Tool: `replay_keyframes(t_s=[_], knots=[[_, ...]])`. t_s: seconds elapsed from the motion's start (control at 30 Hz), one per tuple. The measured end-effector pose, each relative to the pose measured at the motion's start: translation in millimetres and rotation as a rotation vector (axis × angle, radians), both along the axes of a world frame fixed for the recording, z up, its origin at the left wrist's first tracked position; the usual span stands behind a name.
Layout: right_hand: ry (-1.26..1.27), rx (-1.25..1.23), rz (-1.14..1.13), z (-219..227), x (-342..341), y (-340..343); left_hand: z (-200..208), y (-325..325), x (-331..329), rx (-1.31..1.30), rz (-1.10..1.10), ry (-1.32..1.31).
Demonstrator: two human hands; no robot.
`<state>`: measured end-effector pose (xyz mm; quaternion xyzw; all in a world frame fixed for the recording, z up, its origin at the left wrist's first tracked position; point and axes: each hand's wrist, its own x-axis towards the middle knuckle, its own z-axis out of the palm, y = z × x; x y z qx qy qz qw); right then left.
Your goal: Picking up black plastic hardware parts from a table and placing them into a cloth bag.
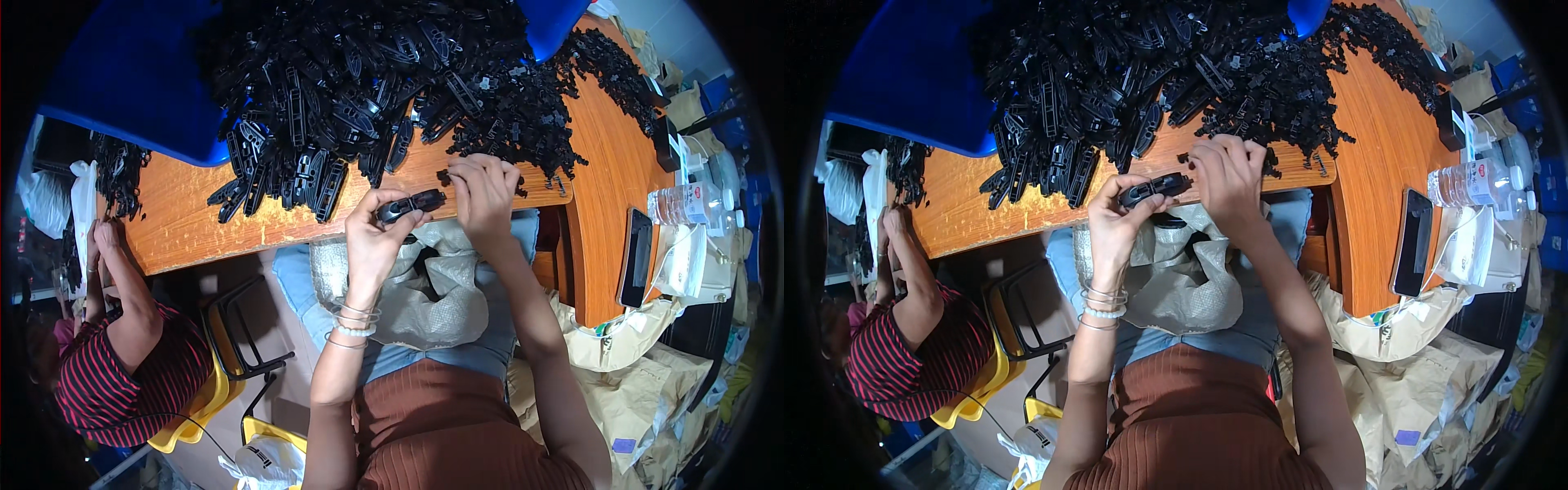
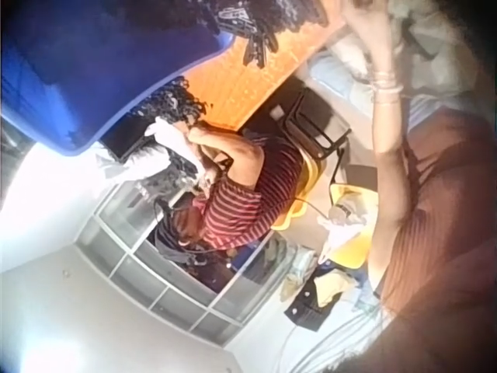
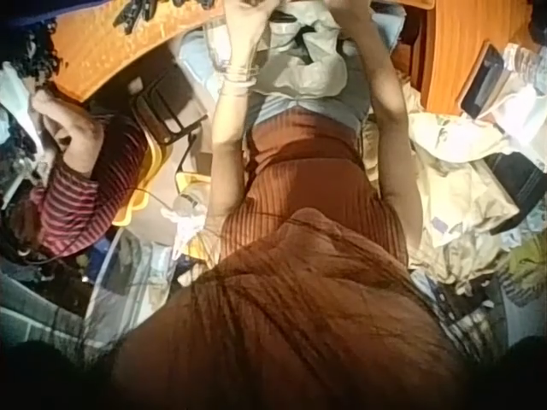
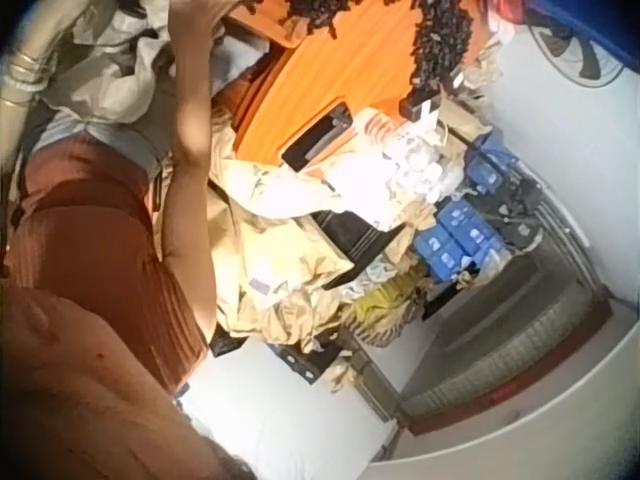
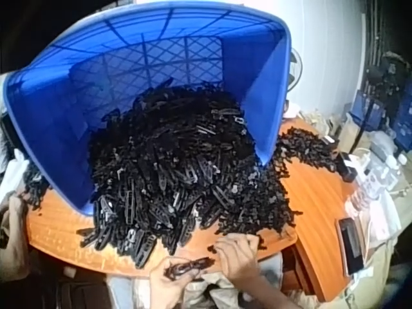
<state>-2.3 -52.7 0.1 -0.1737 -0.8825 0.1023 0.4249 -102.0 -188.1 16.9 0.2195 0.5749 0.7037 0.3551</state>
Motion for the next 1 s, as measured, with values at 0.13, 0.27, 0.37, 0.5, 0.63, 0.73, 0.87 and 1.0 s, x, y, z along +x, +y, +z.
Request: replay_keyframes(t_s=[0.13,0.27,0.37,0.5,0.63,0.73,0.87,1.0], knots=[[0.016,-0.044,0.068,5,-9,-2,-8,-7,-4,-0.031,-0.005,-0.003],[0.075,-0.121,0.194,4,-13,1,-9,-8,-9,-0.042,-0.023,-0.042],[0.106,-0.227,0.261,11,-12,-4,-9,-8,-9,-0.018,-0.018,-0.029],[0.026,-0.359,0.454,20,-7,-12,-8,-8,-11,0.021,-0.029,-0.05],[-0.001,-0.343,0.446,20,-3,-16,-1,-11,-9,0.029,-0.071,-0.09],[-0.107,-0.18,0.396,28,-1,-21,0,-16,-10,0.001,-0.064,-0.101],[-0.141,-0.6,0.443,32,9,-24,8,-25,-9,0.037,-0.073,0.003],[-0.178,-1.389,0.42,21,25,-34,17,-30,-5,-0.024,-0.14,0.13]])
